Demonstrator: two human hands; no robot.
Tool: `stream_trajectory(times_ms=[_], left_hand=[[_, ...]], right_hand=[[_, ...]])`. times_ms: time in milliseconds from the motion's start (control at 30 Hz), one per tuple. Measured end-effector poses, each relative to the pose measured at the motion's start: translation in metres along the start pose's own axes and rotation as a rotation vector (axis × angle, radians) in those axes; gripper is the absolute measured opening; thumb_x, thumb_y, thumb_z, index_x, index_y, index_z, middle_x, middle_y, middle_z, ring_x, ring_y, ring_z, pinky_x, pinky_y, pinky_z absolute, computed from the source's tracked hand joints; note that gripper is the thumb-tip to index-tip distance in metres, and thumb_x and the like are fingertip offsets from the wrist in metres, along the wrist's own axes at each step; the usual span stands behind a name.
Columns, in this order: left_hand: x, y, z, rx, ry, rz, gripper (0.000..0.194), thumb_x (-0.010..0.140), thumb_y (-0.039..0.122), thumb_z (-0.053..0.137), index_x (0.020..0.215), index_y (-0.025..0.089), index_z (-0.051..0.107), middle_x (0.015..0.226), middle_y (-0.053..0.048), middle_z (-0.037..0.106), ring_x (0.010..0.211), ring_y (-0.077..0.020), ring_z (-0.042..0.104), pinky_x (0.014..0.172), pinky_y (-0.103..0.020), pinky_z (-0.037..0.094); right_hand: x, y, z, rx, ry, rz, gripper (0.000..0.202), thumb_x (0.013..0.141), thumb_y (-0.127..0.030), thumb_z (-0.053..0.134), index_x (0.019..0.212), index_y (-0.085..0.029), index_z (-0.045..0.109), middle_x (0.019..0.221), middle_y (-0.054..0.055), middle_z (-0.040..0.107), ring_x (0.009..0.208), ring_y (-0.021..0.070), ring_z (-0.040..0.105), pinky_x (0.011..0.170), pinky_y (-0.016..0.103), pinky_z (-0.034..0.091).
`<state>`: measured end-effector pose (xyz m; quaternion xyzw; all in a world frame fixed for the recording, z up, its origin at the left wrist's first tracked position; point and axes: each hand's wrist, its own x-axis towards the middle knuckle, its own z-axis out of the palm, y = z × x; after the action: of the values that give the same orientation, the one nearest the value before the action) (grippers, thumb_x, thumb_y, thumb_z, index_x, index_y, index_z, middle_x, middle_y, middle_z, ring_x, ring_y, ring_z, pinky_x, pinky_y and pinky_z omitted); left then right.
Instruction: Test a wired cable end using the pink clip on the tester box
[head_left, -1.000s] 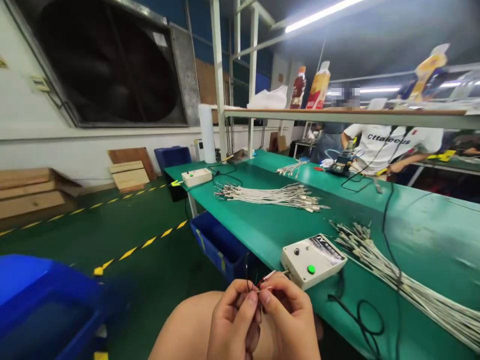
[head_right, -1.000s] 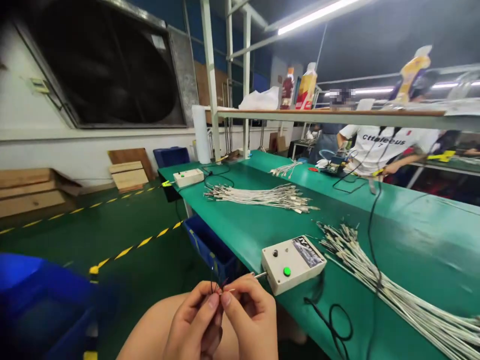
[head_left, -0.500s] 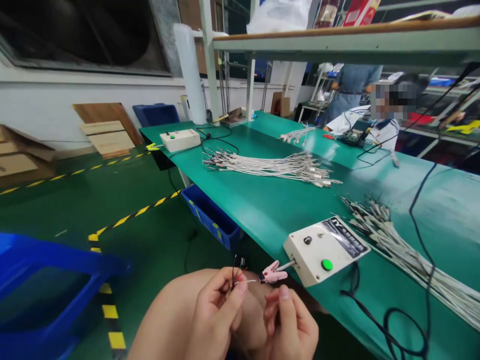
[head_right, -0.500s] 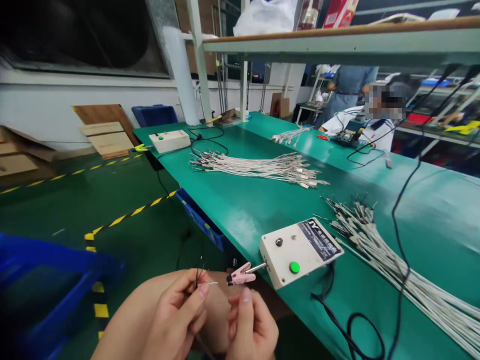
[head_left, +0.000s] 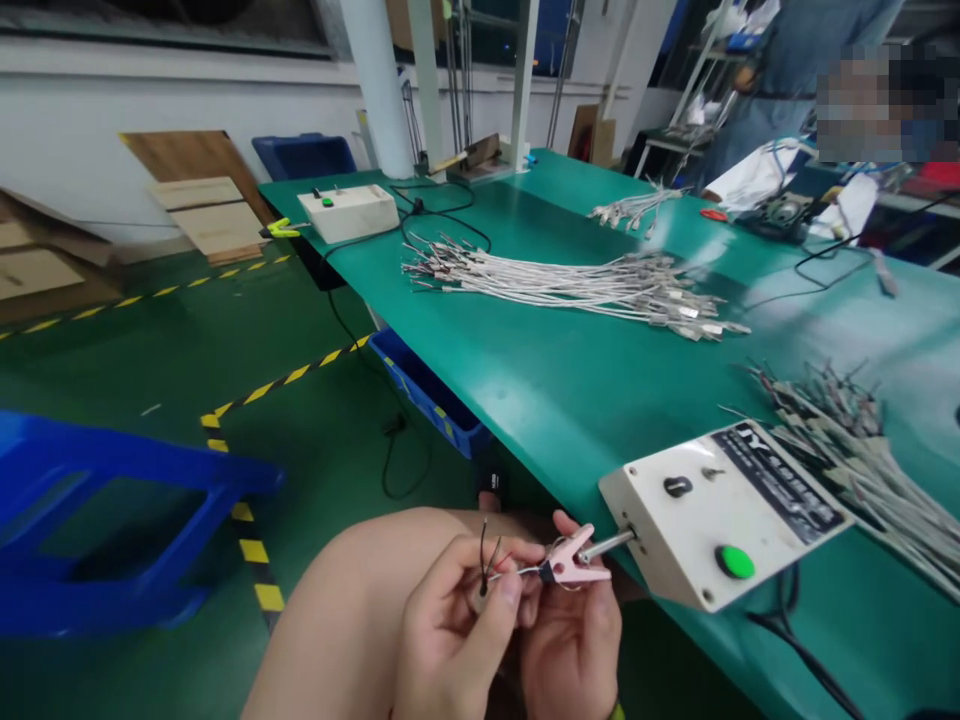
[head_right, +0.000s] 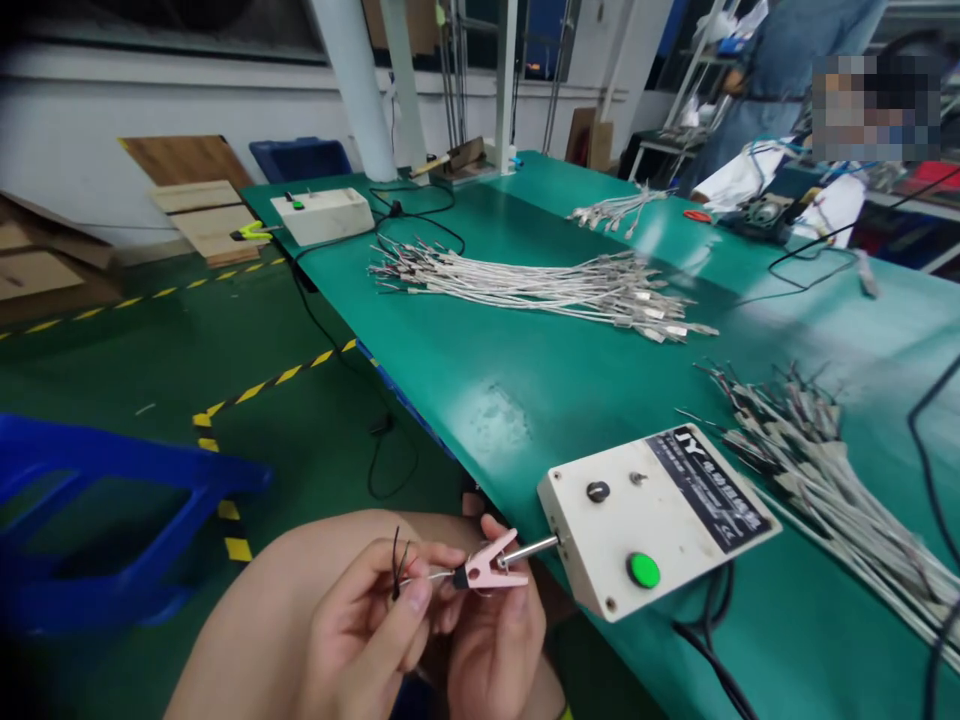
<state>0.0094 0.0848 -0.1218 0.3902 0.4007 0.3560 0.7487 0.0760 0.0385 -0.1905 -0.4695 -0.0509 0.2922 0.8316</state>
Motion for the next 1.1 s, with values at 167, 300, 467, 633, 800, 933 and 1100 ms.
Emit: stream_trajectory(times_ms=[167, 300, 467, 633, 800, 933, 1100], left_hand=[[0.006, -0.001, -0.001, -0.086, -0.059, -0.012, 0.022, 0.093, 0.04, 0.083, 0.091, 0.018, 0.078, 0.078, -0.006, 0.075, 0.069, -0.0166, 0.067, 0.066, -0.023, 0.057], [0.011, -0.002, -0.004, -0.106, -0.05, 0.004, 0.026, 0.091, 0.042, 0.084, 0.092, 0.017, 0.079, 0.089, -0.01, 0.079, 0.071, -0.0191, 0.071, 0.068, -0.026, 0.059], [0.012, 0.006, -0.004, 0.006, 0.027, 0.015, 0.025, 0.089, 0.041, 0.086, 0.095, 0.018, 0.08, 0.092, -0.012, 0.081, 0.076, -0.023, 0.074, 0.07, -0.028, 0.061], [0.014, 0.014, 0.001, 0.043, -0.002, 0.071, 0.019, 0.092, 0.038, 0.082, 0.095, 0.02, 0.079, 0.093, -0.01, 0.08, 0.077, -0.023, 0.074, 0.069, -0.027, 0.061], [0.015, 0.016, -0.001, 0.068, -0.015, 0.045, 0.021, 0.091, 0.037, 0.083, 0.085, 0.018, 0.075, 0.079, -0.007, 0.076, 0.068, -0.0196, 0.069, 0.063, -0.024, 0.059], [0.014, 0.016, -0.005, 0.09, 0.013, 0.063, 0.022, 0.091, 0.035, 0.084, 0.082, 0.018, 0.074, 0.079, -0.007, 0.075, 0.069, -0.0187, 0.069, 0.062, -0.023, 0.058], [0.012, 0.003, -0.007, 0.069, 0.019, 0.119, 0.018, 0.093, 0.033, 0.082, 0.086, 0.019, 0.075, 0.085, -0.007, 0.075, 0.074, -0.0197, 0.072, 0.066, -0.024, 0.059]], right_hand=[[-0.001, -0.01, 0.017, 0.222, 0.011, 0.034, 0.04, 0.102, -0.051, 0.056, 0.131, -0.029, 0.074, 0.07, 0.001, 0.065, 0.051, 0.0139, 0.053, 0.05, 0.026, 0.048], [0.003, -0.011, 0.019, 0.211, 0.014, 0.026, 0.038, 0.102, -0.05, 0.058, 0.129, -0.029, 0.074, 0.068, 0.0, 0.062, 0.053, 0.014, 0.053, 0.048, 0.023, 0.044], [0.007, -0.012, 0.02, 0.124, -0.01, 0.056, 0.041, 0.1, -0.049, 0.064, 0.135, -0.029, 0.07, 0.065, -0.001, 0.059, 0.055, 0.0148, 0.052, 0.053, 0.026, 0.047], [0.005, -0.009, 0.014, 0.094, -0.014, 0.103, 0.042, 0.1, -0.054, 0.06, 0.132, -0.029, 0.071, 0.067, -0.001, 0.058, 0.06, 0.0172, 0.055, 0.06, 0.031, 0.049], [0.002, -0.009, 0.01, 0.176, -0.006, 0.179, 0.052, 0.089, -0.062, 0.07, 0.132, -0.033, 0.071, 0.07, -0.002, 0.056, 0.061, 0.0167, 0.055, 0.063, 0.033, 0.05], [0.0, -0.011, 0.014, 0.236, 0.059, 0.182, 0.05, 0.089, -0.07, 0.067, 0.121, -0.033, 0.077, 0.059, -0.004, 0.05, 0.052, 0.0145, 0.048, 0.057, 0.029, 0.047], [0.001, -0.009, 0.016, 0.247, 0.081, 0.16, 0.045, 0.087, -0.065, 0.076, 0.115, -0.031, 0.08, 0.05, -0.006, 0.047, 0.047, 0.0107, 0.039, 0.051, 0.022, 0.039]])
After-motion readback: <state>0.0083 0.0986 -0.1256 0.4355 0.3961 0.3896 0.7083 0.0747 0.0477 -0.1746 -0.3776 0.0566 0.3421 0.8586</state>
